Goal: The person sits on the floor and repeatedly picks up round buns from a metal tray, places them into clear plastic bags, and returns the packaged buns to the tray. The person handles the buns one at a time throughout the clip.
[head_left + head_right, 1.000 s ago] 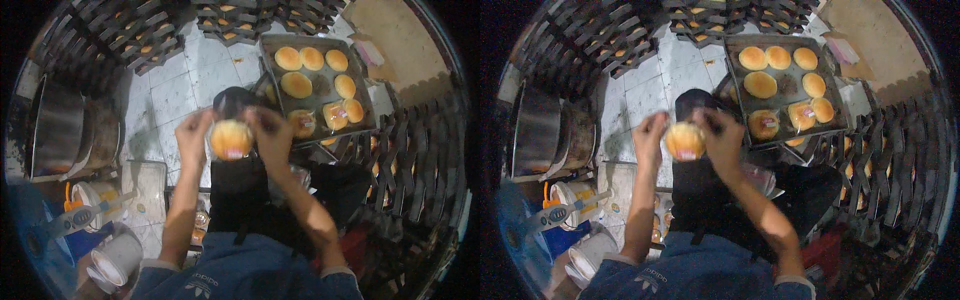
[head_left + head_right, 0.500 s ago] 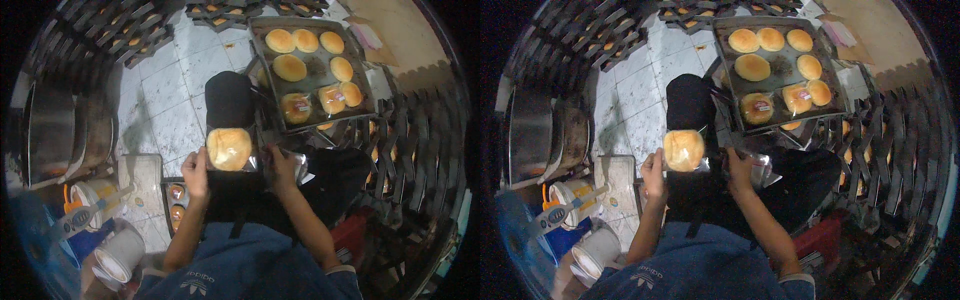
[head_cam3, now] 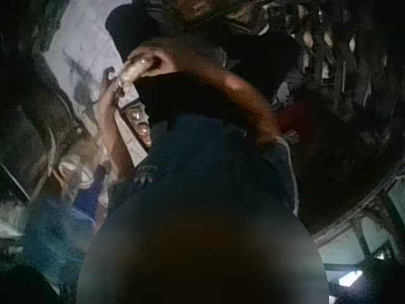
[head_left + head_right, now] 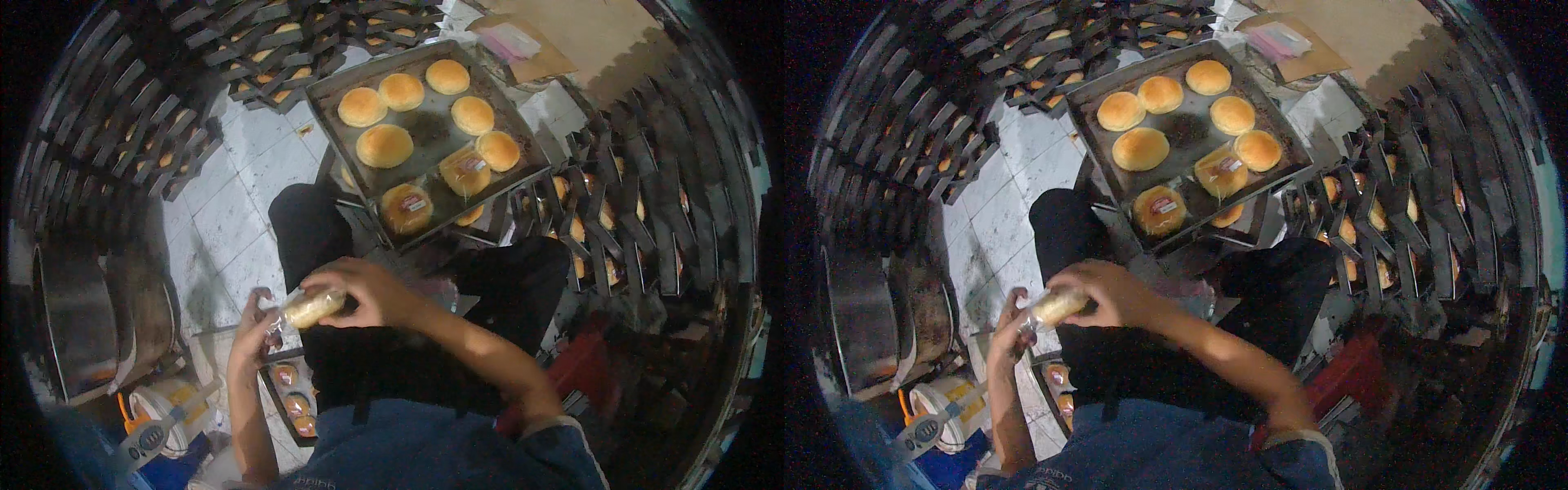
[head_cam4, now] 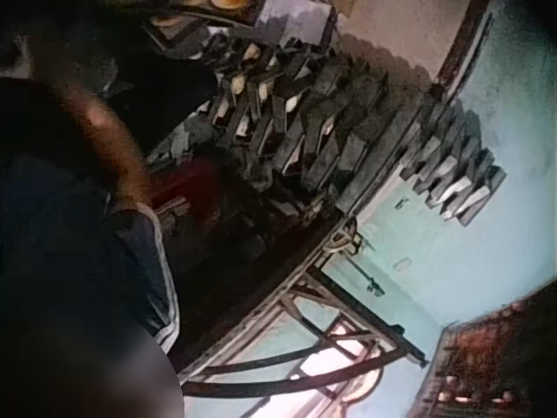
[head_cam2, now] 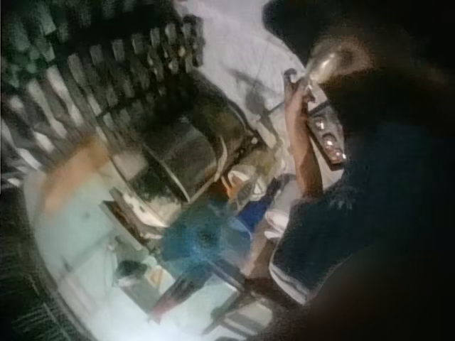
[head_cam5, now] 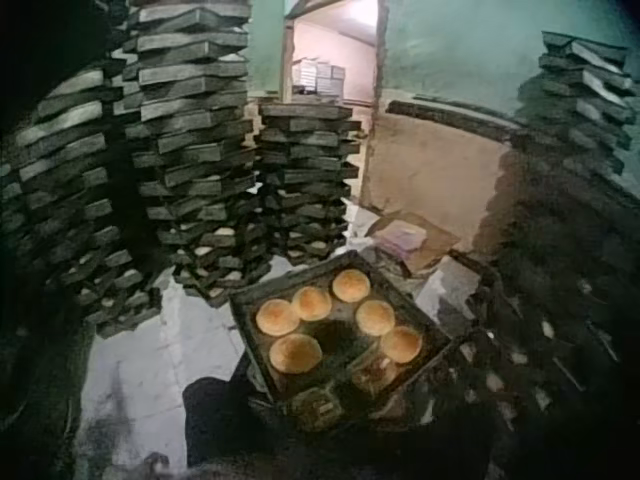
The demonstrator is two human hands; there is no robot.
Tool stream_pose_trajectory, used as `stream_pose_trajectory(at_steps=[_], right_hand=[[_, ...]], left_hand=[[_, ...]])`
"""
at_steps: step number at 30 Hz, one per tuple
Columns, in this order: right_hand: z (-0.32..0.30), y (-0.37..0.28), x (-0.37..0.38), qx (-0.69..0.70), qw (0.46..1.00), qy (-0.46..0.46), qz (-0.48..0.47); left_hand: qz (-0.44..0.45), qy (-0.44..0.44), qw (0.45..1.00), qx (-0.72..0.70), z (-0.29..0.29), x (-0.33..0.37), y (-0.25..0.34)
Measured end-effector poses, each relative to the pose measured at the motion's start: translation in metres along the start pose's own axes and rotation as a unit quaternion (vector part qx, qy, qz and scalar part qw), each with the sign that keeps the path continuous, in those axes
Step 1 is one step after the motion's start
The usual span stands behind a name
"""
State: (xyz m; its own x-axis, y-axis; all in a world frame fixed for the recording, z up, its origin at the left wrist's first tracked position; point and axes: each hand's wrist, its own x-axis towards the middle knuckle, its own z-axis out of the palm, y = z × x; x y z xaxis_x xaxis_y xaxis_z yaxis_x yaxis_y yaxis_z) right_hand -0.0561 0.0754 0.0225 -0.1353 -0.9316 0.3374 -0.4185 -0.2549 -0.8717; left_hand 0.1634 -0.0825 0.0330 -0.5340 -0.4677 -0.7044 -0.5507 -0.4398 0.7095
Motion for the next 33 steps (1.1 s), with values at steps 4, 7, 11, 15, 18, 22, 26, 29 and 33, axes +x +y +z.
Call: stream_pose_trajectory(at_steps=[4,7,11,15,18,22,26,29,33], right_hand=[[-0.056,0.007,0.009,0.085,0.971,0.115,0.193],[-0.121,0.035,0.019,0.047,0.940,0.271,0.201],[-0.213,0.086,0.042,-0.138,0.876,0.332,0.321],[-0.246,0.132,0.059,-0.262,0.848,0.291,0.358],[-0.228,0.155,0.045,-0.550,0.747,0.205,0.312],[-0.209,0.160,0.023,-0.458,0.814,0.240,0.263],[-0.217,0.126,0.015,-0.414,0.856,0.244,0.191],[-0.235,0.082,-0.014,-0.381,0.862,0.258,0.211],[-0.271,0.026,-0.120,0.029,0.912,0.254,0.321]], left_hand=[[0.224,-0.090,0.967,-0.081,0.055,0.038,0.041],[0.284,-0.188,0.940,-0.001,0.120,0.095,0.077],[0.282,-0.153,0.947,-0.028,0.222,0.167,0.120],[0.332,-0.113,0.935,0.052,0.277,0.215,0.138],[0.317,-0.078,0.945,0.029,0.282,0.214,0.123],[0.314,-0.079,0.944,-0.061,0.257,0.168,0.099],[0.359,-0.050,0.930,-0.054,0.241,0.107,0.087],[0.380,-0.086,0.919,0.066,0.219,0.081,0.072],[0.405,-0.254,0.850,0.219,0.192,0.089,0.040]])
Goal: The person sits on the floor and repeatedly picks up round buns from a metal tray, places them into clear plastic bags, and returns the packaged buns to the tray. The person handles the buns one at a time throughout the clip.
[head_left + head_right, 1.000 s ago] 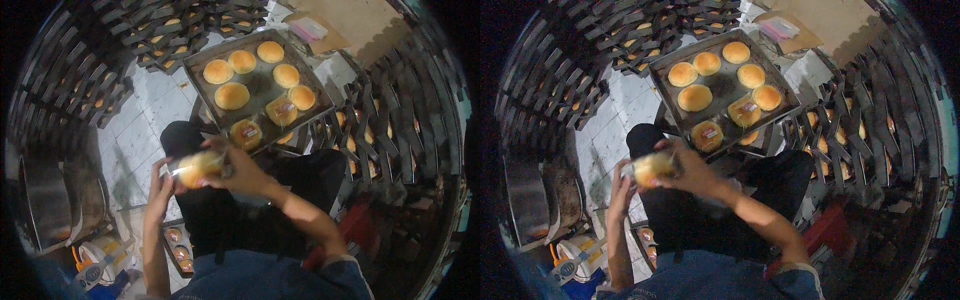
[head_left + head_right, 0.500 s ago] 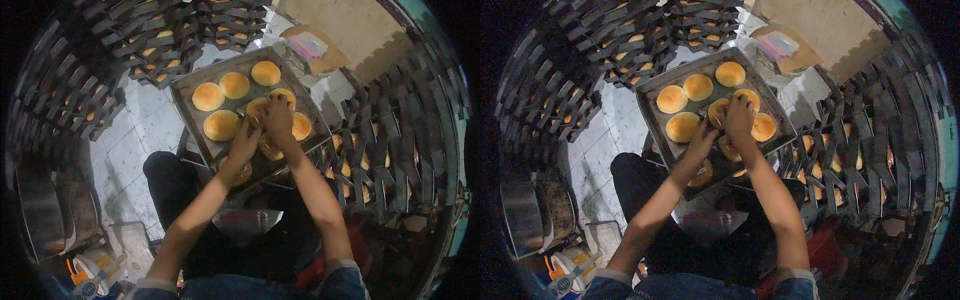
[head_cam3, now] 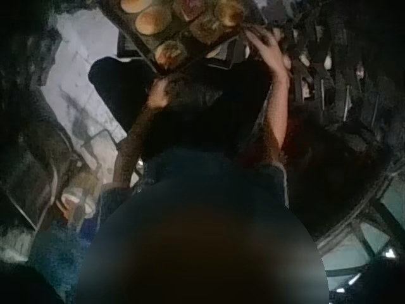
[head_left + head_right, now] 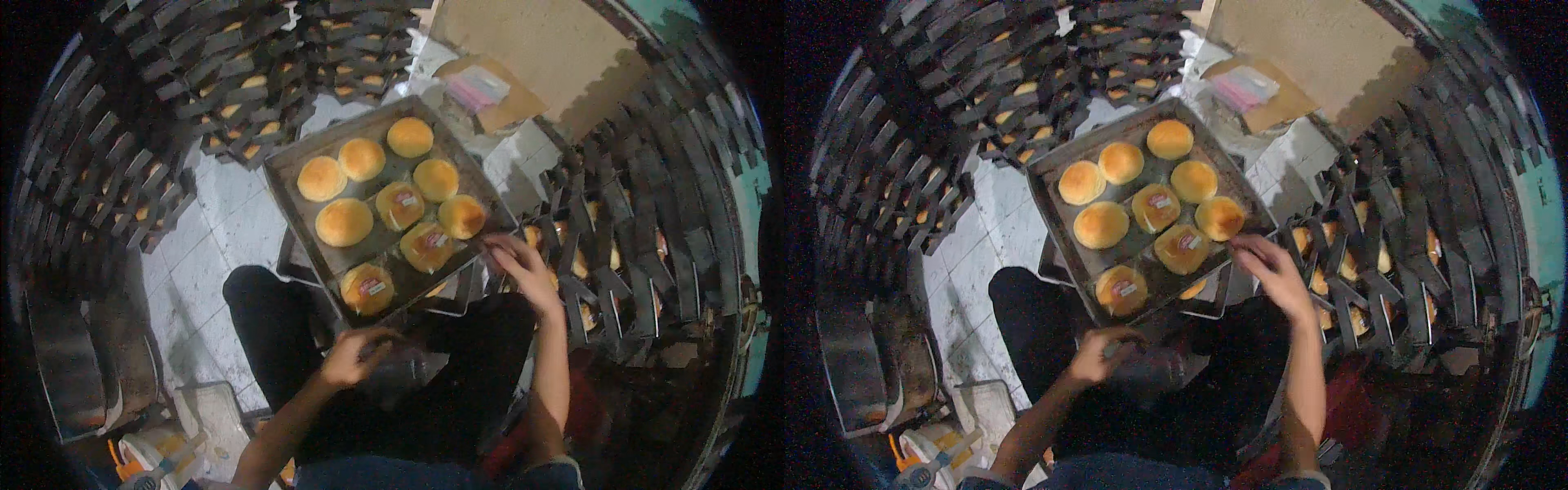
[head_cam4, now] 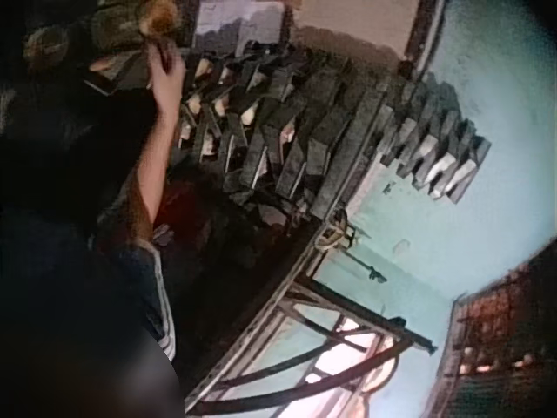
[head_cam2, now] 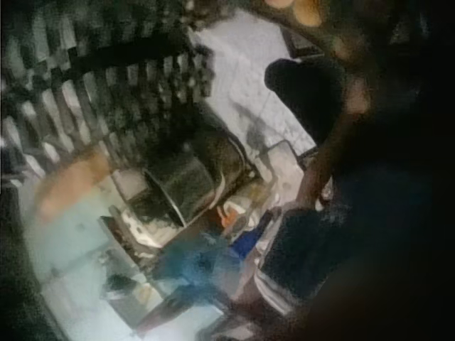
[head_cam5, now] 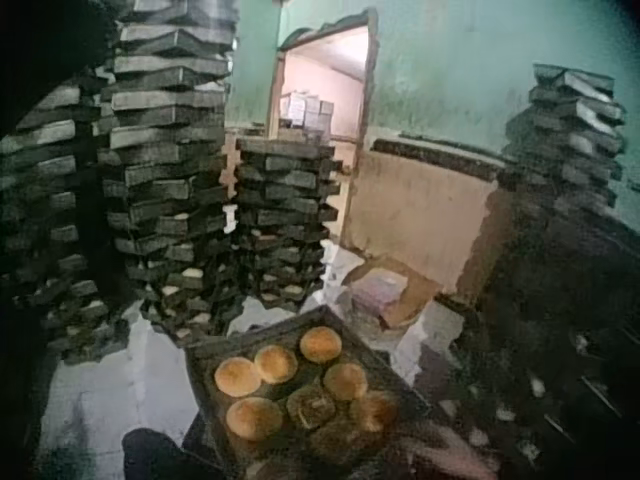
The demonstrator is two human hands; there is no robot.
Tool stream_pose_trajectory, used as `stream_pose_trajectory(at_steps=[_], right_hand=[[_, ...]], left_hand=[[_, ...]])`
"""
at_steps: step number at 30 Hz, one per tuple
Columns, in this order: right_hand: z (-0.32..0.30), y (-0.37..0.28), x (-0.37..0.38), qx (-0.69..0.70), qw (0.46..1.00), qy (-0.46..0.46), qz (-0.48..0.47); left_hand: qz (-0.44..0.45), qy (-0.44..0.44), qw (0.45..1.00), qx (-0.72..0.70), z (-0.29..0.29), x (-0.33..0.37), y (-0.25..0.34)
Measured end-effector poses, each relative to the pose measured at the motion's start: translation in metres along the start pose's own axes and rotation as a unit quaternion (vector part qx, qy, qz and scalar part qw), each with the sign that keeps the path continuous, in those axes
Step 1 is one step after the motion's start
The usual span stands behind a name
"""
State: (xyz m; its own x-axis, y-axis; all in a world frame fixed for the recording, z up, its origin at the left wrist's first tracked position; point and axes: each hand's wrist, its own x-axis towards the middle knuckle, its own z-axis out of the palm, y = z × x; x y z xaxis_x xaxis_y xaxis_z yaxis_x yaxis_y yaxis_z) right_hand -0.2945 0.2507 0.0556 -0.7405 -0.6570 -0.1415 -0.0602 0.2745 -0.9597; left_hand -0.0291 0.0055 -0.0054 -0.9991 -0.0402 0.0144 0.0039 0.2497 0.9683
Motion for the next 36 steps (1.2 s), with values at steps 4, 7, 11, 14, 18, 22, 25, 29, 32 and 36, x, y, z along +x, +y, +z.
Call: stream_pose_trajectory(at_steps=[4,7,11,14,18,22,25,29,32,36], right_hand=[[-0.051,0.023,-0.084,-0.612,0.753,0.235,0.052],[-0.031,0.022,-0.125,-0.486,0.801,0.350,-0.003],[0.098,0.052,-0.144,-0.298,0.945,0.074,-0.111],[0.192,0.099,-0.139,-0.144,0.968,-0.180,-0.100],[0.234,0.144,-0.130,-0.406,0.884,-0.119,-0.199],[0.244,0.150,-0.141,-0.487,0.836,-0.095,-0.235],[0.257,0.146,-0.150,-0.507,0.837,-0.042,-0.202],[0.268,0.143,-0.152,-0.520,0.832,-0.002,-0.197],[0.261,0.140,-0.146,-0.492,0.828,-0.018,-0.268],[0.244,0.124,-0.136,-0.482,0.803,-0.212,-0.278]], left_hand=[[0.024,-0.181,0.973,0.143,0.013,-0.011,-0.037],[0.033,-0.171,0.976,0.132,0.028,-0.016,-0.063],[-0.062,-0.175,0.963,0.197,0.044,-0.015,-0.111],[-0.099,-0.180,0.965,0.160,0.044,-0.013,-0.152],[-0.143,-0.187,0.969,0.073,0.033,-0.019,-0.180],[-0.237,-0.171,0.956,0.019,0.025,-0.022,-0.173],[-0.225,-0.210,0.951,-0.020,0.025,-0.021,-0.163],[-0.187,-0.172,0.966,0.039,0.026,-0.020,-0.155],[-0.208,-0.190,0.958,0.043,0.028,-0.021,-0.153],[-0.155,-0.154,0.975,0.034,0.031,-0.021,-0.136]])
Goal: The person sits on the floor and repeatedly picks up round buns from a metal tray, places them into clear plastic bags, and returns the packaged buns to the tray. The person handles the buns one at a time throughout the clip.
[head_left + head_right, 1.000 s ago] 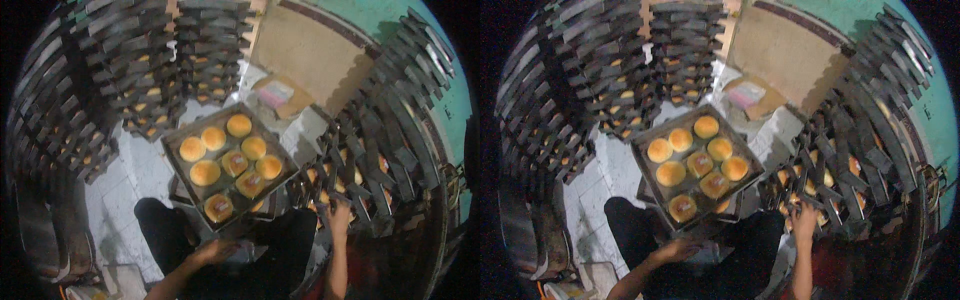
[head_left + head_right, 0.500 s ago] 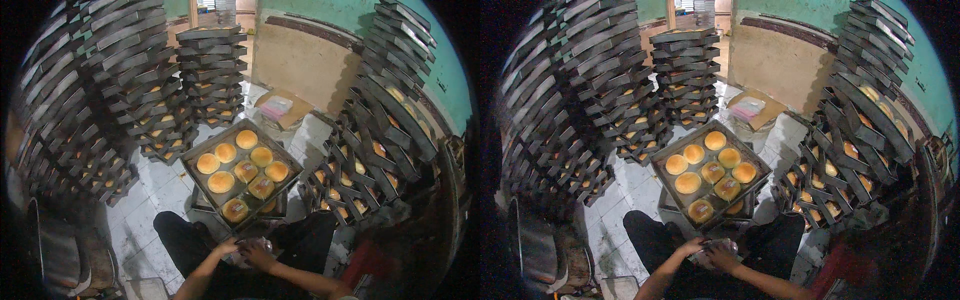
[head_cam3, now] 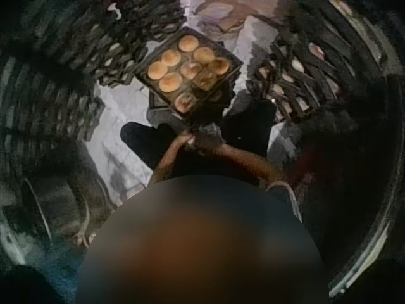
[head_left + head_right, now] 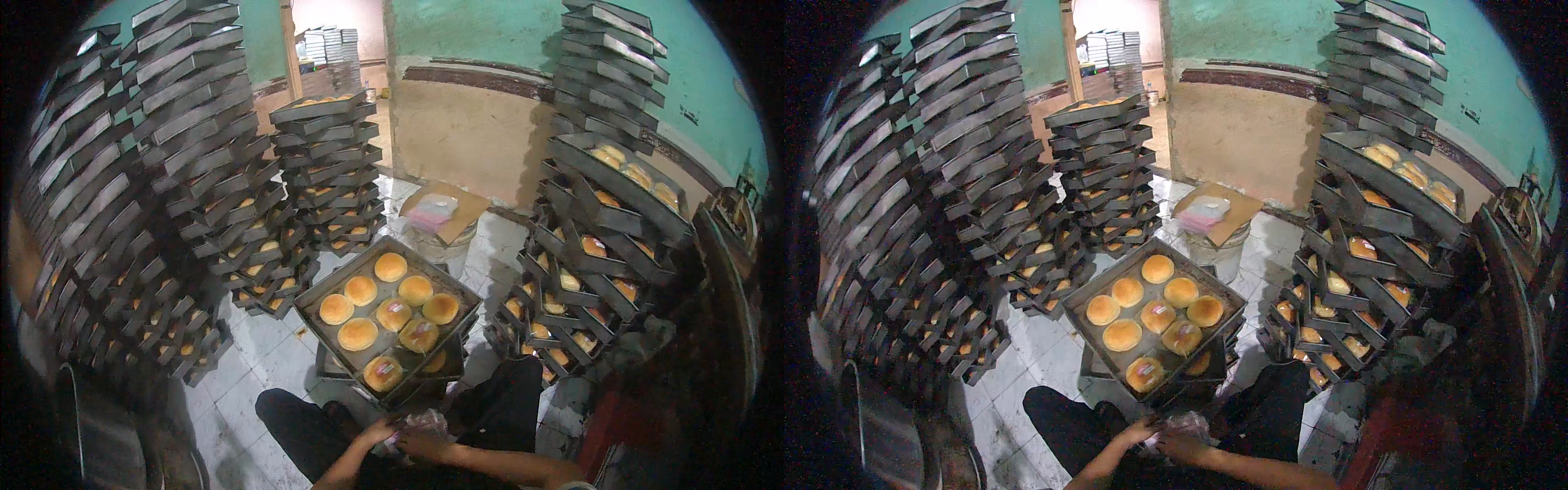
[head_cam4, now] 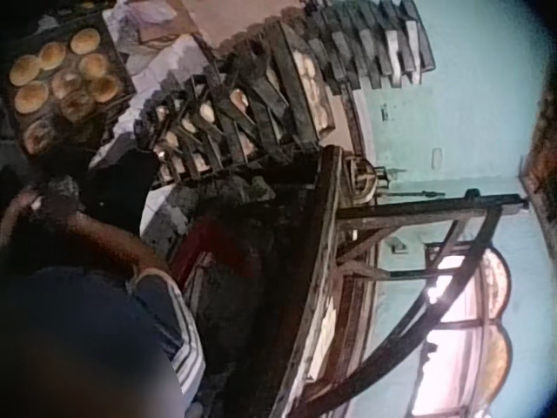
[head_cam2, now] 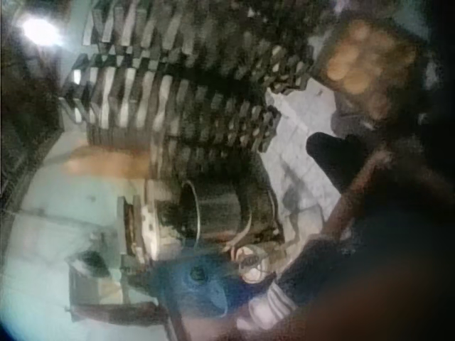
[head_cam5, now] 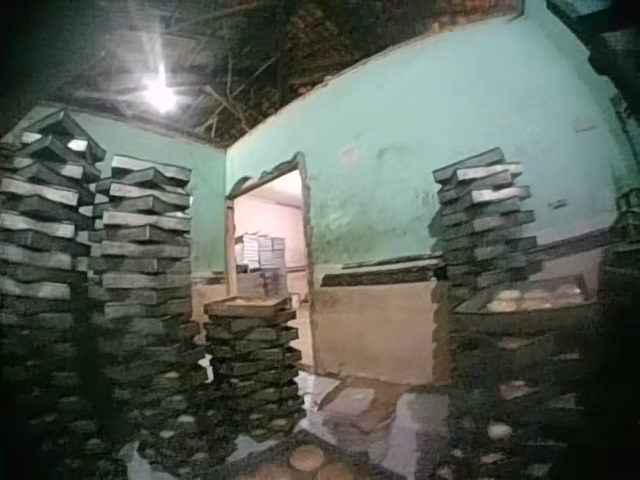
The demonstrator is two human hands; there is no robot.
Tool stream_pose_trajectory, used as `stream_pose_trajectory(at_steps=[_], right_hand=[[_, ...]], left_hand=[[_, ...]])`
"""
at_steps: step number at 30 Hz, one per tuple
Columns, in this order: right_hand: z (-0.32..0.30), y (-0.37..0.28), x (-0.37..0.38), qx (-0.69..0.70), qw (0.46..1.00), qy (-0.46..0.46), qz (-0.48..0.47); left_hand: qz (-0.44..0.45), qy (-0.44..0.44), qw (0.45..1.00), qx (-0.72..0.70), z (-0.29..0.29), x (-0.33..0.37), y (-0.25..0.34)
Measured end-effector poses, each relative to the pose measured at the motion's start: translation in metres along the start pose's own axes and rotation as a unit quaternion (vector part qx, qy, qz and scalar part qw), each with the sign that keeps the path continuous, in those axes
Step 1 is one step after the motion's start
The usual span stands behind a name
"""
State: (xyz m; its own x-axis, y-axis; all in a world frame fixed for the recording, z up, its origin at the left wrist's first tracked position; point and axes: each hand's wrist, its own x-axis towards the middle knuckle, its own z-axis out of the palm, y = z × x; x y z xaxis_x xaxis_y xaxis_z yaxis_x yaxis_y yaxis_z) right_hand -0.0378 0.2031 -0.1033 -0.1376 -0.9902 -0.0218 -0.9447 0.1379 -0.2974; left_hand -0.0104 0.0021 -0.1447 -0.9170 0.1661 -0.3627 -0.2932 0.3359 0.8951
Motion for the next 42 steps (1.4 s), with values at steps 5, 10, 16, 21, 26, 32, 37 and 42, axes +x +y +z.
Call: stream_pose_trajectory(at_steps=[5,10,16,21,26,32,37,42], right_hand=[[-0.048,0.013,-0.009,0.168,0.981,-0.078,0.064],[-0.116,0.037,-0.049,0.285,0.942,0.004,0.177],[-0.153,0.049,-0.061,0.420,0.865,0.053,0.270],[-0.146,0.062,-0.067,0.759,0.563,-0.063,0.321],[-0.135,0.041,-0.067,0.824,0.510,-0.036,0.244],[-0.151,0.005,-0.055,0.792,0.586,-0.014,0.171],[-0.172,-0.004,-0.052,0.438,0.895,0.067,-0.054],[-0.156,-0.026,-0.042,0.281,0.957,0.070,-0.010]], left_hand=[[0.010,0.000,1.000,0.013,-0.013,-0.033,0.046],[0.010,-0.002,0.997,-0.078,-0.027,-0.080,0.080],[0.133,-0.006,0.964,-0.229,-0.014,-0.083,0.091],[0.057,-0.033,0.944,-0.325,-0.010,-0.079,0.083],[0.021,0.109,0.909,-0.402,-0.005,-0.074,0.076],[-0.038,0.094,0.992,-0.076,-0.012,-0.069,0.086],[-0.102,0.197,0.953,-0.208,-0.023,-0.072,0.113],[-0.030,0.075,0.997,-0.001,-0.013,-0.068,0.130]])
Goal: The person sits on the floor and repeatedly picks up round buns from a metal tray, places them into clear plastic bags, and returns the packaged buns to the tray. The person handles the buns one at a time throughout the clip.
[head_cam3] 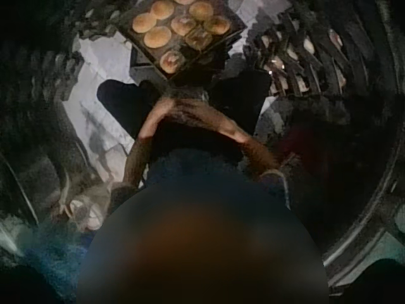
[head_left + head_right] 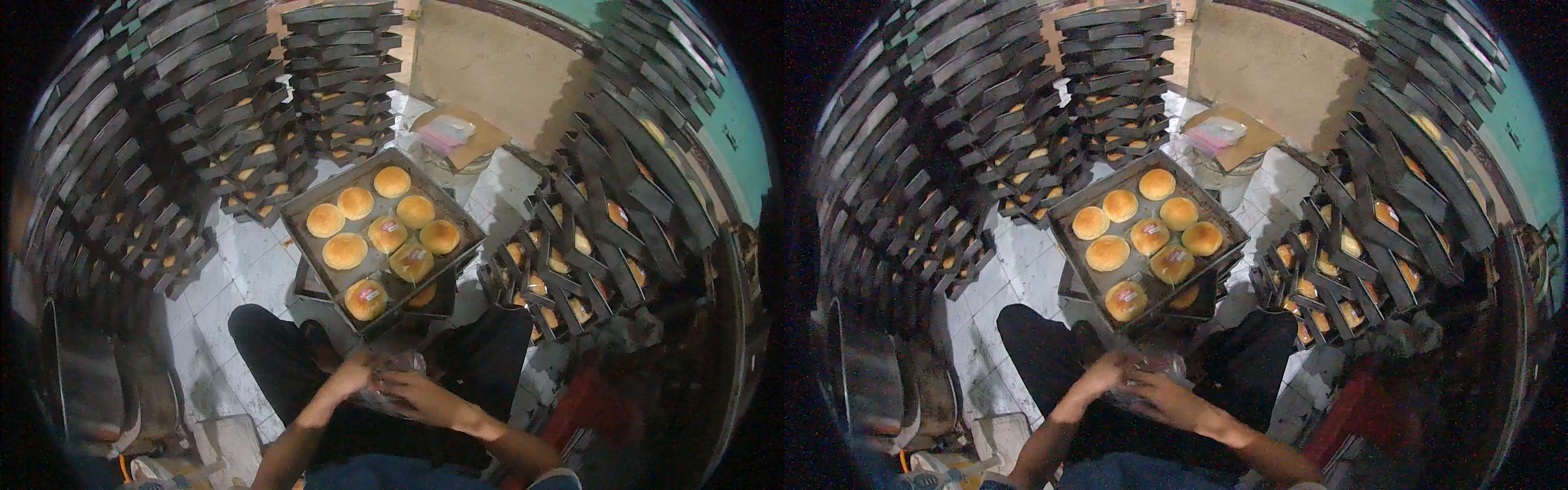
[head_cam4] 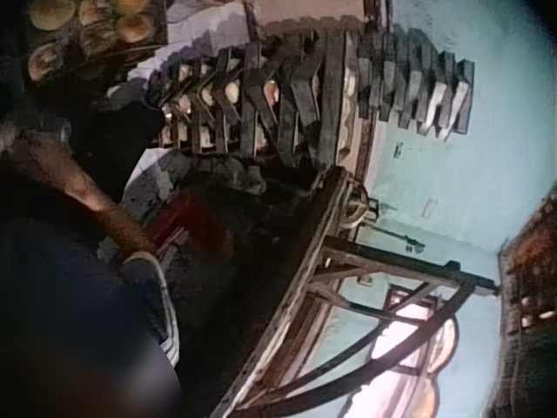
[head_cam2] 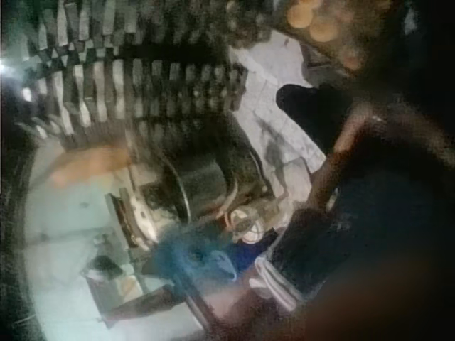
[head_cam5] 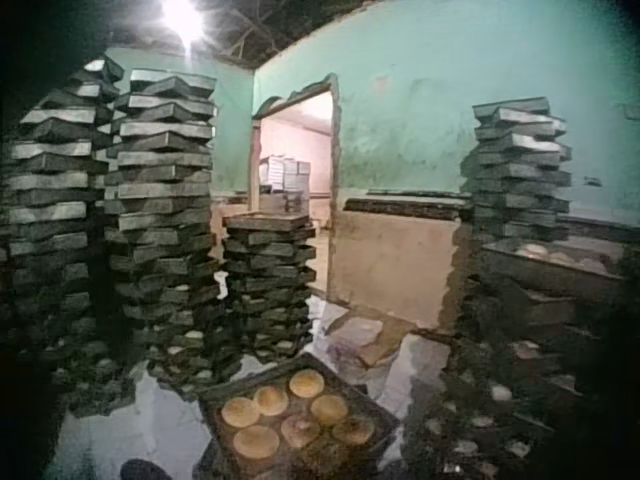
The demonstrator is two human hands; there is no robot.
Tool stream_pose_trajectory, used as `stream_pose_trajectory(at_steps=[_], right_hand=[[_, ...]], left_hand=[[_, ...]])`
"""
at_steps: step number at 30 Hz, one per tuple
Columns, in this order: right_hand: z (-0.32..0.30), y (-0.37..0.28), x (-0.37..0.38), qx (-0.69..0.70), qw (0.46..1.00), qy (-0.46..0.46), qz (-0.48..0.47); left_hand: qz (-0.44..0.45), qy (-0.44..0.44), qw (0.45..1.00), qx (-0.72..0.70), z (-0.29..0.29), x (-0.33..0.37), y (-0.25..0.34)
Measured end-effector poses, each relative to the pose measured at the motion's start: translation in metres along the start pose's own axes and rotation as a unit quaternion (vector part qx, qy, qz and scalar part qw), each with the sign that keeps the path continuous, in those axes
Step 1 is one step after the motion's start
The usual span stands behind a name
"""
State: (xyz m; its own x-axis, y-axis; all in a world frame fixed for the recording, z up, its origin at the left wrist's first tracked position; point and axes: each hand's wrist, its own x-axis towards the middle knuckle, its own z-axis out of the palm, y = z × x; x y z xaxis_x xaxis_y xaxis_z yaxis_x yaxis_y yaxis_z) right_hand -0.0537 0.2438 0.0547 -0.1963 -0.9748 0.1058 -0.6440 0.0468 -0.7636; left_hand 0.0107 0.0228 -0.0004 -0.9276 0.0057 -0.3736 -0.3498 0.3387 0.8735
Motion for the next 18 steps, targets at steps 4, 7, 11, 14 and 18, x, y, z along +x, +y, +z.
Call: stream_pose_trajectory(at_steps=[4,7,11,14,18], right_hand=[[0.016,-0.002,0.000,0.054,0.998,0.017,0.033],[0.016,-0.008,0.004,0.122,0.989,0.080,-0.037],[-0.001,-0.021,0.018,0.092,0.984,0.151,0.028],[-0.019,-0.024,0.033,0.286,0.940,0.126,0.139],[-0.002,-0.017,0.076,0.222,0.950,0.162,0.148]], left_hand=[[-0.153,-0.070,0.934,-0.317,-0.019,-0.006,-0.013],[-0.118,-0.188,0.839,-0.497,-0.027,-0.008,-0.027],[0.016,-0.002,0.804,-0.594,-0.022,-0.004,-0.031],[0.237,0.099,0.785,-0.564,-0.012,0.002,-0.019],[0.340,0.163,0.792,-0.480,-0.006,0.011,0.005]])
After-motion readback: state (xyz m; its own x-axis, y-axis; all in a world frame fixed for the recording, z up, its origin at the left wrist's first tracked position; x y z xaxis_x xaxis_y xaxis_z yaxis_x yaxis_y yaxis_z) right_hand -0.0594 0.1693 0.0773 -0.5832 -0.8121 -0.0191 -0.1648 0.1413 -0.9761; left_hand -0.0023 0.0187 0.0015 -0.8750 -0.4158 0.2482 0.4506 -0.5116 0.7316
